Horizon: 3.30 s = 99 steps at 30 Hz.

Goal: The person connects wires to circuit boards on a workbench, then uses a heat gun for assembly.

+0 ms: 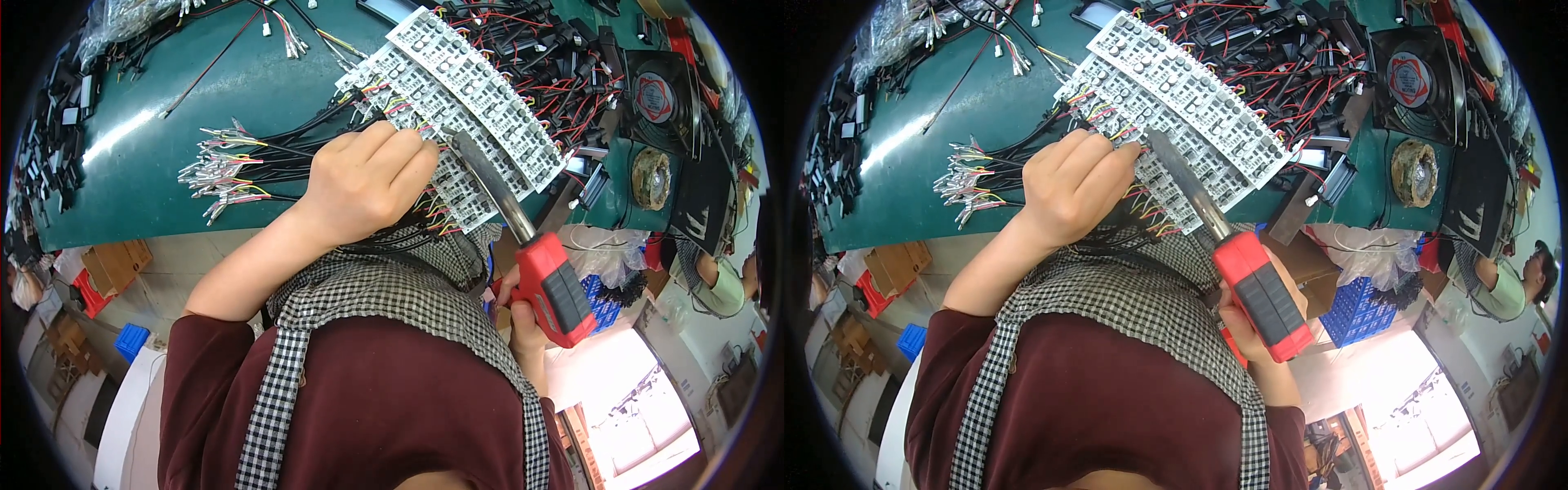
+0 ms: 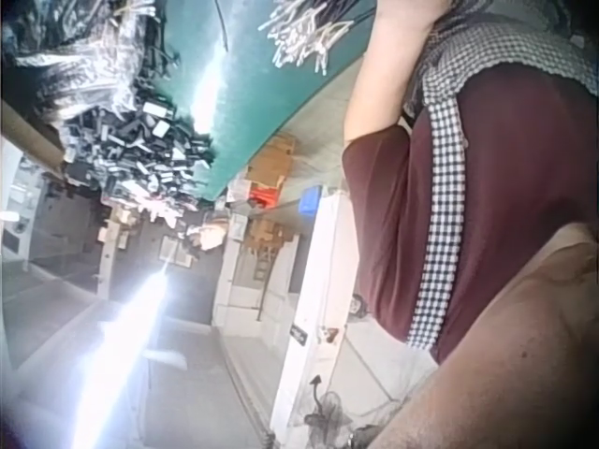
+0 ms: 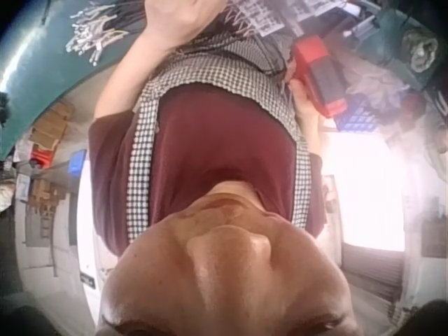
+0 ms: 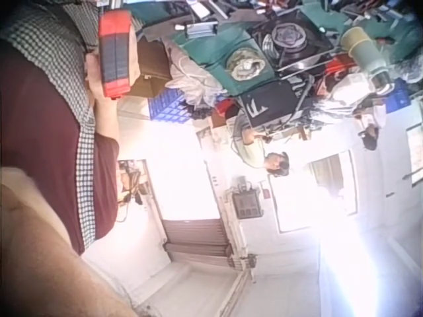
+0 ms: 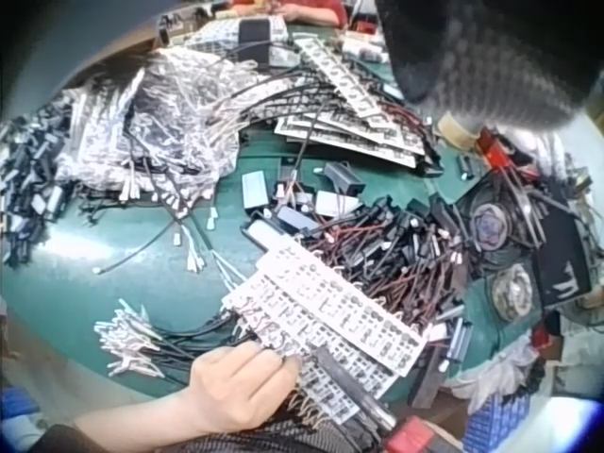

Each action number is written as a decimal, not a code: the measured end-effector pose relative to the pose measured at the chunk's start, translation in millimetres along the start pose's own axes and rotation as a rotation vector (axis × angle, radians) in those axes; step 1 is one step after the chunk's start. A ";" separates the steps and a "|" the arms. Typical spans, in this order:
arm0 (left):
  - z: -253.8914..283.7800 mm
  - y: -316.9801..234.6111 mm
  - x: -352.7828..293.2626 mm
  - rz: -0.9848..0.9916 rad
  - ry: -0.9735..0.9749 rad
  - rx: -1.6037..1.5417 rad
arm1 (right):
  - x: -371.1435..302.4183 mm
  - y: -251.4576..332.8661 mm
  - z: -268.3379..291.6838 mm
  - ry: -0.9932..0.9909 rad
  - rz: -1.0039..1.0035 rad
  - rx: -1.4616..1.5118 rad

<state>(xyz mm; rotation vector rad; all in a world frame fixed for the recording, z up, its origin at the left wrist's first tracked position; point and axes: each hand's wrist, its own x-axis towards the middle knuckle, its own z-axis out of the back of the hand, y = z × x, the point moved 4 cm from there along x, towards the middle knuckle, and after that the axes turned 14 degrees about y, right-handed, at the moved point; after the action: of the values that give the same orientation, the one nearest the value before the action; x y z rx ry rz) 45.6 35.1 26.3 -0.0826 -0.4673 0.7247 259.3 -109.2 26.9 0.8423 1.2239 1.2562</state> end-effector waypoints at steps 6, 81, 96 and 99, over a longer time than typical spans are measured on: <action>0.1 -0.2 0.4 0.001 0.003 0.002 | -10.2 -11.0 3.6 0.029 0.052 -0.211; -0.7 -13.4 1.1 0.047 0.000 0.014 | -10.5 -1.0 -1.8 -0.001 0.053 0.027; 0.5 -12.7 5.0 0.025 0.006 -0.015 | -35.5 -33.8 6.1 0.008 0.034 -0.273; 0.9 -12.2 4.6 0.032 0.011 -0.018 | -36.3 -26.2 6.1 0.040 -0.136 -0.341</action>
<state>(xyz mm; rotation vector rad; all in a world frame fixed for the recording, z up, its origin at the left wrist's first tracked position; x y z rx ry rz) 55.8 28.9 31.7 -0.1111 -0.4624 0.7512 275.2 -148.2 10.5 0.4800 1.0402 1.3265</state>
